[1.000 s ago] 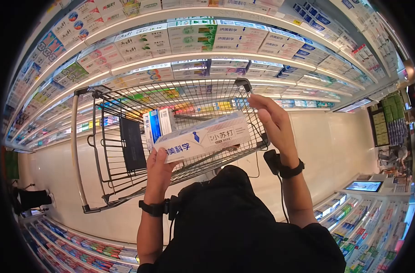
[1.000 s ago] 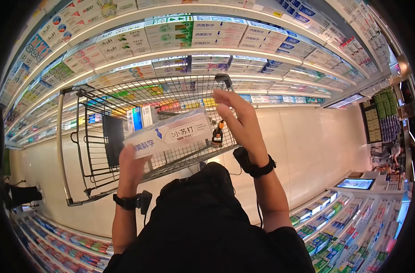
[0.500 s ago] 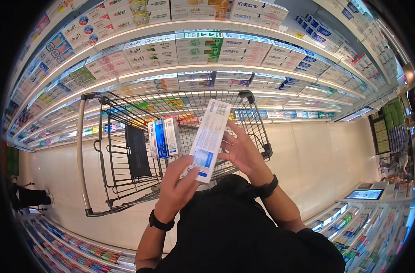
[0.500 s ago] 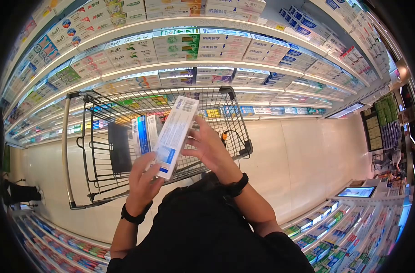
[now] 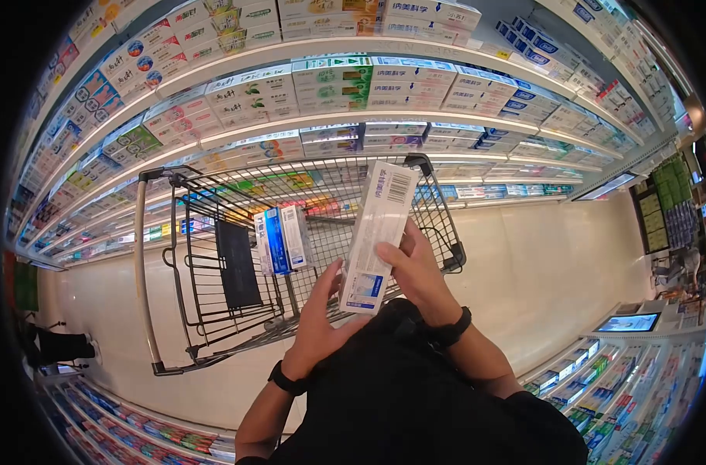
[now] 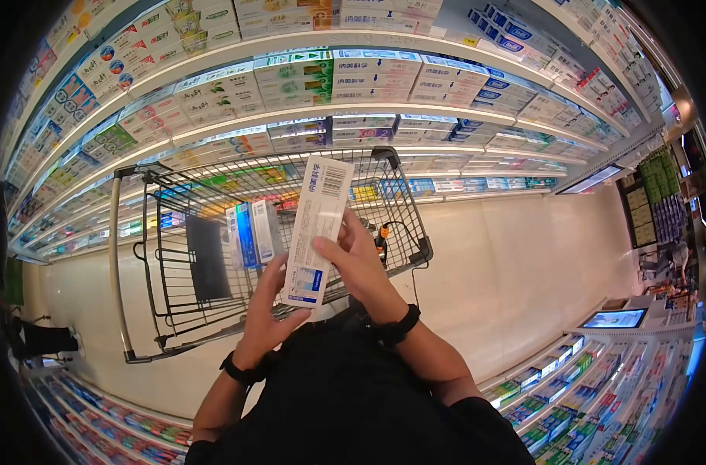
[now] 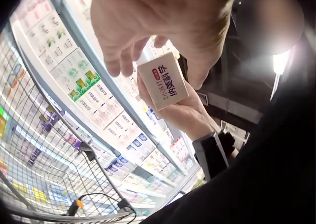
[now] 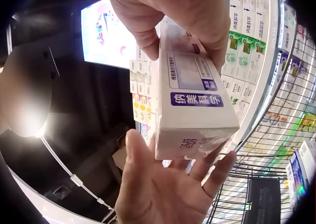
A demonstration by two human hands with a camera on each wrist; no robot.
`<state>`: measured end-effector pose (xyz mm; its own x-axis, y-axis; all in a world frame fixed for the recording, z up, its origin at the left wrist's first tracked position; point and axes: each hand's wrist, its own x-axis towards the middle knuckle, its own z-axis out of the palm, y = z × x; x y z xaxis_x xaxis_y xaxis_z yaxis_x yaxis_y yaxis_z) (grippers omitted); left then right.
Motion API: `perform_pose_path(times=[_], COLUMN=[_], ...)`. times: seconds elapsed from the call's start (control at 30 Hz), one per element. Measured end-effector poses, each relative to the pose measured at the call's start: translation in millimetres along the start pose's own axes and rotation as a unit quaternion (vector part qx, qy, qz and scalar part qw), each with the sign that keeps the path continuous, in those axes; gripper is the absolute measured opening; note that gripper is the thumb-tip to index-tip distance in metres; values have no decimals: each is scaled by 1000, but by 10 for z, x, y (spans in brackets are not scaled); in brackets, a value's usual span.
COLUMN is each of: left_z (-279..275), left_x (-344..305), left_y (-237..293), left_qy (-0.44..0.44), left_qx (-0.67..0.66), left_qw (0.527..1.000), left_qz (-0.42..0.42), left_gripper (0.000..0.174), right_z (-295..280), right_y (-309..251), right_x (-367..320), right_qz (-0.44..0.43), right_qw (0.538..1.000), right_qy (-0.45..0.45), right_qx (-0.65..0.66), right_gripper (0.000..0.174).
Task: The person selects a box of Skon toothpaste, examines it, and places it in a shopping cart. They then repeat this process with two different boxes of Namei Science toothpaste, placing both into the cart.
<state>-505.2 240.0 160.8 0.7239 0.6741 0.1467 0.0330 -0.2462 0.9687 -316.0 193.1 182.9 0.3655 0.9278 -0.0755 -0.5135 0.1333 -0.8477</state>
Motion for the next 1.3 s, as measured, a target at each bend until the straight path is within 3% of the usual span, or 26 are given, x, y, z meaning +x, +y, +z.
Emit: perform_pose_path(times=[0.1, 0.33, 0.73, 0.83, 1.13, 1.3], left_z=[51, 41, -48, -22, 71, 29], left_x=[-15, -46, -33, -5, 65, 100], left_y=[-151, -166, -159, -142, -191, -160], left_qy=[-3, -9, 46, 50, 4, -20], left_qx=[-181, -259, -294, -302, -289, -294], left_qw=[978, 957, 948, 945, 947, 943], left_qz=[-107, -126, -115, -117, -139, -152], left_gripper=[77, 69, 68, 71, 77, 72], right_z=[64, 110, 132, 99, -65, -96], right_y=[22, 39, 142, 122, 178, 179], right_x=[-59, -56, -76, -72, -103, -119], right_qz=[-29, -20, 38, 39, 56, 36], right_qw=[998, 996, 974, 969, 988, 987], right_qy=[-11, -33, -124, -124, -91, -72], right_qx=[-46, -84, -185, -208, -114, -137], right_gripper=[66, 69, 75, 74, 72, 69])
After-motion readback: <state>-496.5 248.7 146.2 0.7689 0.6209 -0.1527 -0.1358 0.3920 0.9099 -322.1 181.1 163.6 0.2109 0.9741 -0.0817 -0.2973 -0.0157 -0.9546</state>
